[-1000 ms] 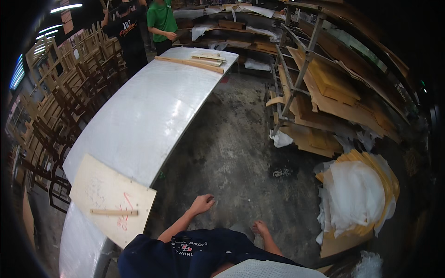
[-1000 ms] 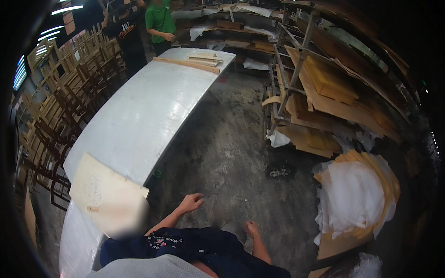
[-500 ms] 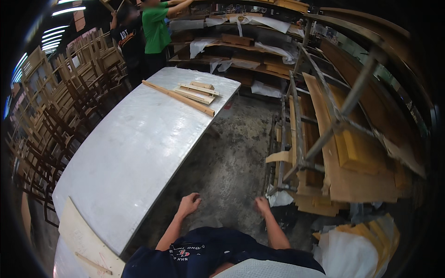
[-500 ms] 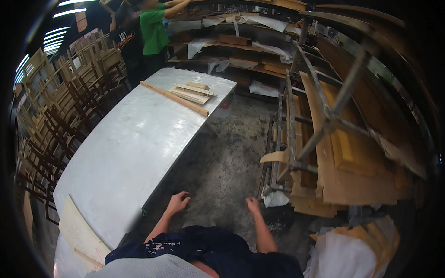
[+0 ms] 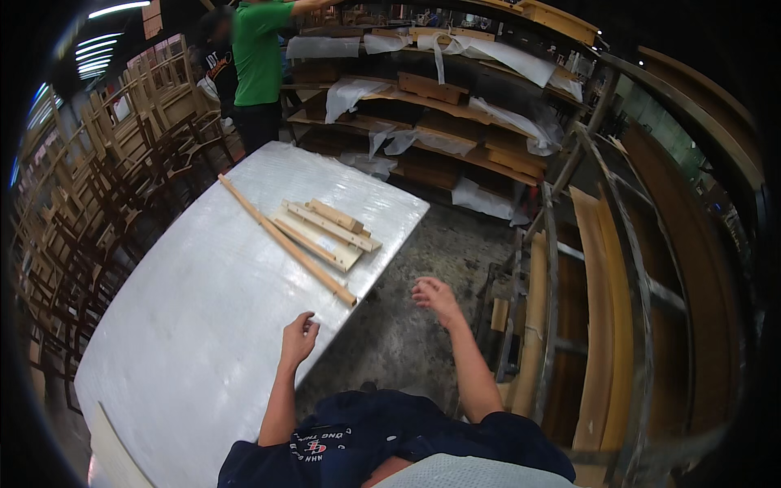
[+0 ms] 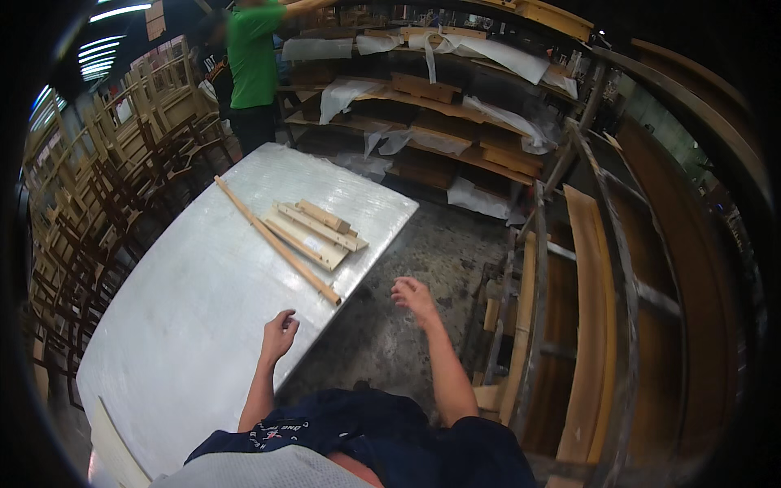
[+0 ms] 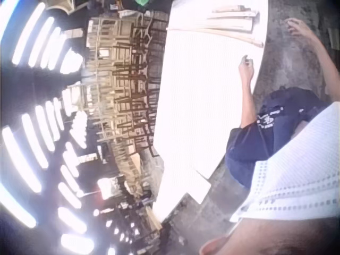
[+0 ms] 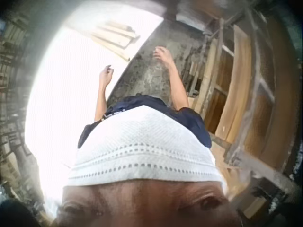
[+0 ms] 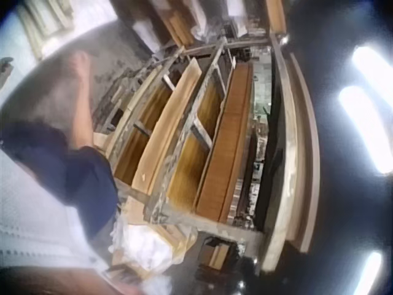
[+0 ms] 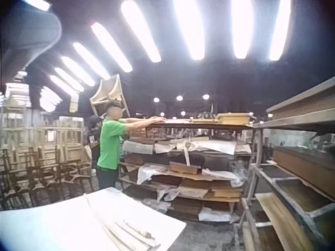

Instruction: The person picks up wooden panels from a workbench and stacks them on a plastic-wrapped surface. They handle the panels one at a time, flipping them over and placing them in a row. Another person in a green shirt assists by handing over panels.

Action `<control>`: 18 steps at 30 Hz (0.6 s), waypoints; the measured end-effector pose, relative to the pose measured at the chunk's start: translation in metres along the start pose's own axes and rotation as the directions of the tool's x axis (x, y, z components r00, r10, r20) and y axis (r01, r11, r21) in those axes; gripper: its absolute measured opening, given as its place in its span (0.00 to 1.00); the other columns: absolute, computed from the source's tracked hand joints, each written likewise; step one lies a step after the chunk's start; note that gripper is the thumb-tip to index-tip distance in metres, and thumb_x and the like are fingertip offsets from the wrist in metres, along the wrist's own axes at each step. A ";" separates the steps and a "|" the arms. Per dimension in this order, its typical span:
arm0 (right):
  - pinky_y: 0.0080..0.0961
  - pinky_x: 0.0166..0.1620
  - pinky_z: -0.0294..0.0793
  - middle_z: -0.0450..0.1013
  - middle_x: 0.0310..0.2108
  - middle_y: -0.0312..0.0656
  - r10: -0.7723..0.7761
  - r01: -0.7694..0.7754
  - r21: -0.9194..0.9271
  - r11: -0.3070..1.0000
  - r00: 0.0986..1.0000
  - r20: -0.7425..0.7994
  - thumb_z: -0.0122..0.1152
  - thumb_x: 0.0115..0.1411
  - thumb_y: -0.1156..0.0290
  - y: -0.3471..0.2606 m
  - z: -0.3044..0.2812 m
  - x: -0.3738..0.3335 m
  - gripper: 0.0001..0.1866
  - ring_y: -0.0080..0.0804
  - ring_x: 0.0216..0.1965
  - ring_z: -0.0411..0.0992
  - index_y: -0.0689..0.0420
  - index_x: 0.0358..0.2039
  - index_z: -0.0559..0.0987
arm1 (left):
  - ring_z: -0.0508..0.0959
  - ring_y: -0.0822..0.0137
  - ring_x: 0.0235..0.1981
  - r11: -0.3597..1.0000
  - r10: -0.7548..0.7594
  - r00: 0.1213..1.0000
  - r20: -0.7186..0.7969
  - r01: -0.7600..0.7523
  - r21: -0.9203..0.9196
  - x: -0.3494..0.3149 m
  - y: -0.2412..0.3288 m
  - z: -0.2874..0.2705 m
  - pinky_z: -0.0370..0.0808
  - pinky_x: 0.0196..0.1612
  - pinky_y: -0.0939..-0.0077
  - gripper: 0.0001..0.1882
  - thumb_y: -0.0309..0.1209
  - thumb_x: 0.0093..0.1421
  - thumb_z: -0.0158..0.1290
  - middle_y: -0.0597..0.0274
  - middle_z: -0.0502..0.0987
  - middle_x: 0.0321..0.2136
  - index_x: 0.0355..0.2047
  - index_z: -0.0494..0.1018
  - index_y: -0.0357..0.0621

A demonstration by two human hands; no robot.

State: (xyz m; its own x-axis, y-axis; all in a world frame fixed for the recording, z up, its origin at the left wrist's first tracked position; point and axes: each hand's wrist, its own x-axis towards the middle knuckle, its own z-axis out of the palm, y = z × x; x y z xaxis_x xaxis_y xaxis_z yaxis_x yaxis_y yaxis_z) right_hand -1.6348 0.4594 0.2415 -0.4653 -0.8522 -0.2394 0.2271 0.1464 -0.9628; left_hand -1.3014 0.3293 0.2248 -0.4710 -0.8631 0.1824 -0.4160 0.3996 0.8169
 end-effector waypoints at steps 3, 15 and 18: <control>0.24 0.38 0.73 0.73 0.36 0.40 -0.121 0.121 -0.008 0.993 0.992 -0.023 0.52 0.61 0.63 -0.059 -0.034 0.069 0.17 0.27 0.36 0.73 0.60 0.46 0.73 | 0.79 0.64 0.29 0.995 0.082 0.997 0.004 -0.082 -0.055 0.086 0.055 0.027 0.75 0.31 0.73 0.16 0.28 0.55 0.53 0.54 0.78 0.27 0.44 0.71 0.37; 0.32 0.45 0.73 0.71 0.38 0.55 -0.978 0.945 -0.255 -0.202 -0.179 0.109 0.39 0.62 0.66 -0.402 -0.123 0.140 0.20 0.38 0.38 0.73 0.68 0.46 0.71 | 0.75 0.74 0.30 0.942 -0.104 0.974 -0.200 0.032 -0.333 0.266 0.122 0.132 0.74 0.34 0.81 0.16 0.24 0.59 0.50 0.61 0.75 0.30 0.48 0.69 0.35; 0.41 0.51 0.69 0.69 0.42 0.61 -0.833 0.871 -0.094 -0.483 -0.423 0.357 0.37 0.61 0.57 -0.479 -0.177 0.110 0.29 0.49 0.45 0.69 0.73 0.48 0.67 | 0.75 0.74 0.30 0.929 -0.083 0.967 -0.241 -0.013 -0.371 0.305 0.141 0.138 0.74 0.34 0.81 0.15 0.24 0.59 0.50 0.60 0.75 0.29 0.47 0.68 0.33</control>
State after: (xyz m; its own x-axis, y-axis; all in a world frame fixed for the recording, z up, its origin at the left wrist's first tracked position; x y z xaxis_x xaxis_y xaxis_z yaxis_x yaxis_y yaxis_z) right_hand -1.9459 0.3840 0.6540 0.3129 0.0597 0.9479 -0.5953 -0.7654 0.2447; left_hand -1.6112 0.1650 0.3201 -0.2336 -0.9421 0.2406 -0.0918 0.2677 0.9591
